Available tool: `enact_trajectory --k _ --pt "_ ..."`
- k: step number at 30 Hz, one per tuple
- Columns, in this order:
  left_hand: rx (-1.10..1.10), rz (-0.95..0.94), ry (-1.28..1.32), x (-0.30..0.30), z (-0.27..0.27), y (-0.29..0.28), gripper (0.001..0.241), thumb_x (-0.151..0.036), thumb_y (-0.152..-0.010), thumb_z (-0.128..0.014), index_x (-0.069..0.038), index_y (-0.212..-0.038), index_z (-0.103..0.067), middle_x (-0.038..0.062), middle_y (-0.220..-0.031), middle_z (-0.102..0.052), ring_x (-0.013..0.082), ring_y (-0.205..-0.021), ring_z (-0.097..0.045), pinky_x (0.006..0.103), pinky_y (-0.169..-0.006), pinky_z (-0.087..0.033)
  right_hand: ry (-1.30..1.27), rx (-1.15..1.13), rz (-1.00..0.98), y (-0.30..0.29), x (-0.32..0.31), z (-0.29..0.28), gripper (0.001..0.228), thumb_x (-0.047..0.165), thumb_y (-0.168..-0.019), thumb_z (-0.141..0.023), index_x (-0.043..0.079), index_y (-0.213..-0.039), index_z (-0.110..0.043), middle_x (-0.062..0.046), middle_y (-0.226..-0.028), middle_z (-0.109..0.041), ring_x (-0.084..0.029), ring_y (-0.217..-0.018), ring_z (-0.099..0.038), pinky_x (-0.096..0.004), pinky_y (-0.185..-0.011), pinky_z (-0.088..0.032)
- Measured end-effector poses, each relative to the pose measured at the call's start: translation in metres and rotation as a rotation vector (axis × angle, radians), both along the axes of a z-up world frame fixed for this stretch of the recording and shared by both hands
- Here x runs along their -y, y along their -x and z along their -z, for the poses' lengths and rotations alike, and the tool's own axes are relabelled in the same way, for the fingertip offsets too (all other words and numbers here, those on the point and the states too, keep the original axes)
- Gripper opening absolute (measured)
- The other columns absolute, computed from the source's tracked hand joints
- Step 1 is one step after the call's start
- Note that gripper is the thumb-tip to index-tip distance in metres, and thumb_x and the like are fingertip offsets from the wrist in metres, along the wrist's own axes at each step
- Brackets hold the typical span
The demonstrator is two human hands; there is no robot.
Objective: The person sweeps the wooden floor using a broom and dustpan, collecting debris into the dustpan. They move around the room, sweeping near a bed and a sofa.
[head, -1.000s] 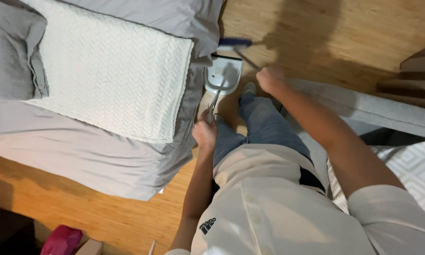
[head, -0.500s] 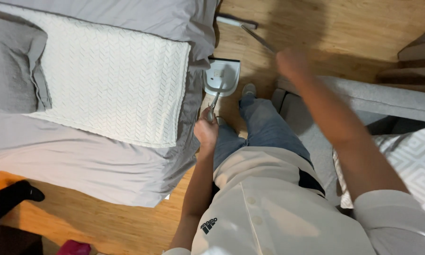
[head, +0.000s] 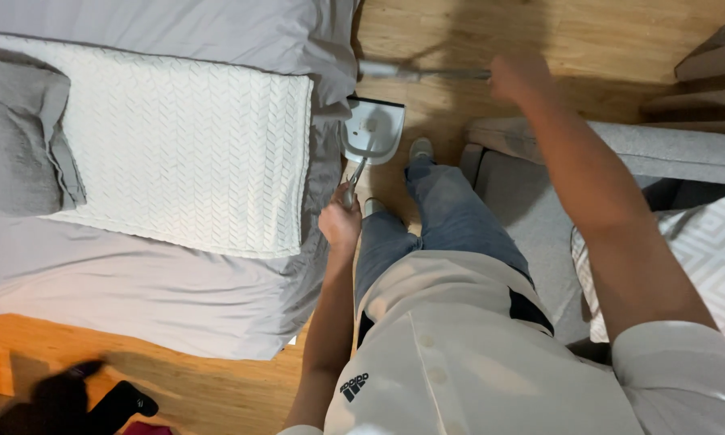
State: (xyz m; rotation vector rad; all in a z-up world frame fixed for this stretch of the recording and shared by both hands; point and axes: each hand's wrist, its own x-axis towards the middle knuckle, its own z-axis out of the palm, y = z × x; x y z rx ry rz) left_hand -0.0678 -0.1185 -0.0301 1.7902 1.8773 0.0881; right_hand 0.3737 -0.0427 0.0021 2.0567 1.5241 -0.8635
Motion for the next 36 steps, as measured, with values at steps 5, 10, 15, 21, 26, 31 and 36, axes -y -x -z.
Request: enact_trajectory --k 5,10,15,21,26,31,36 --pt "-0.018 0.065 0.054 -0.005 -0.009 0.012 0.039 -0.035 -0.089 -0.067 -0.034 -0.127 -0.071 0.017 -0.086 -0.077 0.0445 -0.078 -0.071 0.0554 -0.068 -0.053 -0.120 0.077 -0.143 0.034 0.020 0.071 0.020 0.006 -0.097 -0.067 0.004 -0.078 -0.071 -0.010 -0.068 -0.060 -0.025 -0.063 -0.060 -0.039 -0.062 -0.053" --pt "-0.059 0.131 0.068 -0.015 -0.004 0.028 0.037 -0.040 -0.091 -0.066 -0.035 -0.128 -0.070 0.013 -0.080 -0.076 0.0403 -0.074 -0.072 0.0521 -0.062 -0.054 0.132 -0.191 0.011 0.074 0.044 0.049 0.015 0.013 -0.098 -0.067 0.000 -0.091 -0.071 -0.018 -0.086 -0.068 -0.035 -0.077 -0.068 -0.046 -0.063 -0.057" --pt "-0.070 0.177 0.058 -0.019 0.002 0.036 0.039 -0.044 -0.090 -0.066 -0.037 -0.128 -0.069 0.015 -0.077 -0.074 0.0423 -0.073 -0.071 0.0540 -0.063 -0.053 0.006 -0.212 0.239 0.029 0.059 -0.014 0.042 0.015 -0.100 -0.061 0.012 -0.142 -0.065 -0.019 -0.134 -0.067 -0.041 -0.109 -0.066 -0.052 -0.087 -0.055" --pt "-0.031 0.271 0.092 -0.017 -0.007 0.050 0.042 -0.032 -0.089 -0.072 -0.035 -0.130 -0.068 0.011 -0.076 -0.075 0.0383 -0.072 -0.072 0.0522 -0.060 -0.053 -0.012 0.079 0.155 0.032 0.104 0.003 0.027 0.028 -0.110 -0.059 0.007 -0.102 -0.072 -0.015 -0.064 -0.067 -0.027 -0.047 -0.050 -0.043 -0.045 -0.046" --pt "0.021 0.370 0.007 -0.012 0.003 0.069 0.043 -0.031 -0.088 -0.075 -0.031 -0.130 -0.069 0.008 -0.062 -0.068 0.0334 -0.057 -0.066 0.0492 -0.052 -0.051 -0.058 0.083 0.206 0.092 0.151 0.068 0.016 0.007 -0.091 -0.066 0.003 -0.079 -0.076 -0.015 -0.071 -0.070 -0.034 -0.069 -0.067 -0.047 -0.067 -0.056" --pt "-0.094 0.349 0.190 -0.017 -0.009 0.064 0.040 -0.036 -0.088 -0.070 -0.043 -0.128 -0.066 0.020 -0.083 -0.076 0.0430 -0.089 -0.075 0.0551 -0.084 -0.060 -0.151 -0.149 0.277 0.139 0.176 0.053 0.024 0.013 -0.093 -0.070 -0.006 -0.103 -0.080 -0.029 -0.096 -0.075 -0.045 -0.093 -0.073 -0.051 -0.085 -0.060" --pt "-0.114 0.378 0.191 -0.026 -0.014 0.052 0.038 -0.039 -0.091 -0.067 -0.043 -0.129 -0.066 0.020 -0.084 -0.076 0.0437 -0.092 -0.075 0.0558 -0.085 -0.059 -0.243 -0.251 0.439 0.071 0.184 0.022 0.037 0.012 -0.096 -0.063 -0.002 -0.129 -0.073 -0.030 -0.123 -0.072 -0.052 -0.118 -0.064 -0.061 -0.102 -0.049"
